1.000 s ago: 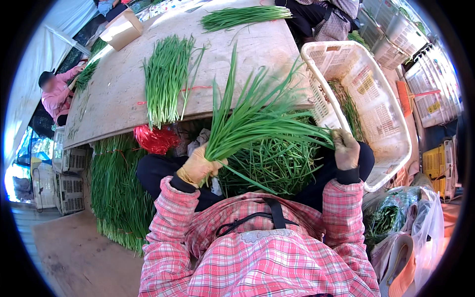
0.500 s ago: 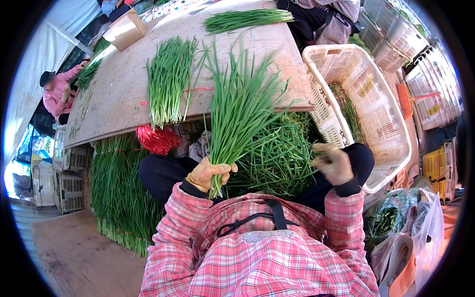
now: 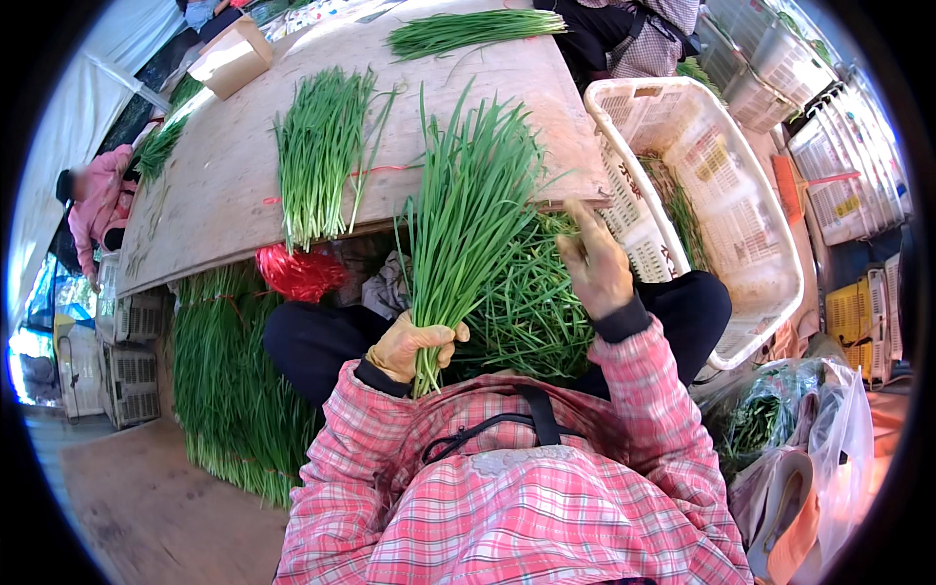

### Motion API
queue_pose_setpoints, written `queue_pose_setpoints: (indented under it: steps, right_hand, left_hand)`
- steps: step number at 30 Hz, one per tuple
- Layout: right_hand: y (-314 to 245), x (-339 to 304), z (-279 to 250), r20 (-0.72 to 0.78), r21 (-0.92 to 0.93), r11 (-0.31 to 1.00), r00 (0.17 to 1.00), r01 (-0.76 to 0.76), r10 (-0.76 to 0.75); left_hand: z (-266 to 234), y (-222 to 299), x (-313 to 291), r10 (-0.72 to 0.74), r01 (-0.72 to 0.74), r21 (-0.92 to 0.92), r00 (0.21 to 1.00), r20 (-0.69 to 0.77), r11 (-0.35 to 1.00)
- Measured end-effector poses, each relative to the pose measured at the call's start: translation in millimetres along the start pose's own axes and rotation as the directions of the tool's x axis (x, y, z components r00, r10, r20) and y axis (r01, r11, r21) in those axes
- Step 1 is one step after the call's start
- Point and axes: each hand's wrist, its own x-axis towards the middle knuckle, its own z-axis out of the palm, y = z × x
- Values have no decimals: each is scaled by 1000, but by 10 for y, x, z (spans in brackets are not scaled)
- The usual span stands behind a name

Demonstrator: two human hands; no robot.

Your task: The person sorts bunches of green chives by hand, removing individual leaves and placing the cleaned bundles into a plastic crate.

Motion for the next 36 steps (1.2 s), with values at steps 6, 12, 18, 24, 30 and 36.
queue_pose_setpoints:
  steps: [6,12,18,24,30,36]
  right_hand:
    - [262,184,302,278,-5,996,956,93,-88]
    - [560,104,-30,172,682,612,901,-401,398]
    - [445,-33,-290,146,562,749,933,-352,330]
    - [597,-637,93,379,462,705,839,-537,391]
    - [502,-841,344,468,344,724,777,-598,420]
    - [441,-866,418,540,320,671,711,-669,451]
  left_hand:
    - [20,25,-41,7,-7,26,1000,0,1000]
    - [-1,-6,31,3,-2,-17,999,50,1000]
    - [203,171,119,64,-65,10,994,92,998]
    - [469,1121,244,391,-411,196,911,133,890]
    - [-404,2247,393,391,-348,354,919,-55,868]
    - [-1771,2026,662,224,-151,198,874,-432,968]
